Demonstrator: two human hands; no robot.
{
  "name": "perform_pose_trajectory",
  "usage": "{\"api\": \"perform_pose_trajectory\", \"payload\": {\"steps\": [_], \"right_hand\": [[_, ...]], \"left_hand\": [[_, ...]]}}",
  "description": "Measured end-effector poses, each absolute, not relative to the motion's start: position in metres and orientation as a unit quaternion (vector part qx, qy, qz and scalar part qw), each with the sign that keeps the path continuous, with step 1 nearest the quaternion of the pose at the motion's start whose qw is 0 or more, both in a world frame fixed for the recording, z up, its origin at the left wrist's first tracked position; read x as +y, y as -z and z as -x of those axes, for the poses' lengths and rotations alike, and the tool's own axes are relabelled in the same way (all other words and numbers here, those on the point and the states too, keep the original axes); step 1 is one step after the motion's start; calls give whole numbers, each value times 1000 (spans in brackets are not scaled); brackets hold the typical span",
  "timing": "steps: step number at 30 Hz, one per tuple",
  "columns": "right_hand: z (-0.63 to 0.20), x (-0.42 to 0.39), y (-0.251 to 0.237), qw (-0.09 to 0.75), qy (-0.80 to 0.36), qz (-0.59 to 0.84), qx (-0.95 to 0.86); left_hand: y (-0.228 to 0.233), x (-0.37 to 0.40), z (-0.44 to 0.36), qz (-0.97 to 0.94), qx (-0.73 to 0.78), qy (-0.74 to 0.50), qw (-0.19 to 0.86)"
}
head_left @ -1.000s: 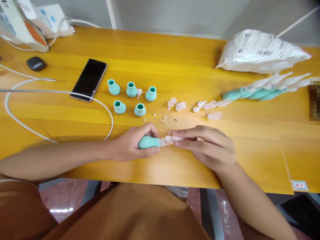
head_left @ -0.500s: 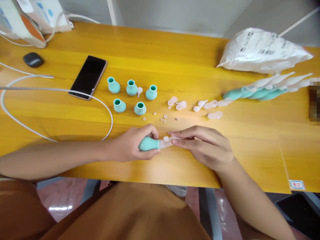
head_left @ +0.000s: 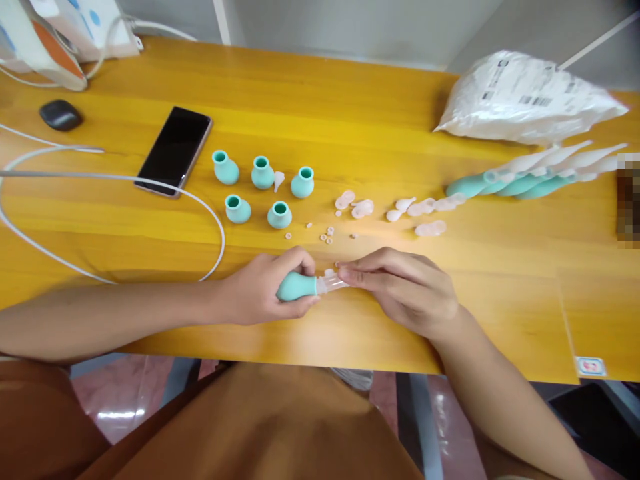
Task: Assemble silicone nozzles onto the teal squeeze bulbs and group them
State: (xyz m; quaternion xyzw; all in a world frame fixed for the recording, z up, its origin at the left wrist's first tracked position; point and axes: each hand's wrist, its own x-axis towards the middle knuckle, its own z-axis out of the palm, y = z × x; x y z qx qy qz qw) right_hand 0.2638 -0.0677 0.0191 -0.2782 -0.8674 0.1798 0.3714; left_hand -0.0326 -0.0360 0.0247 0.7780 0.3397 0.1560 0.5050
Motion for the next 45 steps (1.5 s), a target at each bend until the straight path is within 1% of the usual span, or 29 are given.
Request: {"api": "perform_pose_trajectory", "payload": {"steps": [10,23,30,33,41,45], "right_hand": [[-262,-65,-18,376,-184,270,-867],[-261,-66,-22,361,-179,278,-872],[-259,-71,-23,347,-176,290,-875],[-258,-71,-23,345,-206,303,-864],[-256,-70,-24,359,-343,329,-804],[-255,-70,-23,365,-368,329,-790]], "left_hand": [[-25,-38,33,-784,345,-148,495],[-23,-45,33,-802,355,-168,450],[-24,-42,32,-788,373,-171,459],[-24,-40,32,-788,371,-175,458],[-24,-39,33,-791,357,-169,468],[-26,-39,33,-792,351,-158,474]]}}
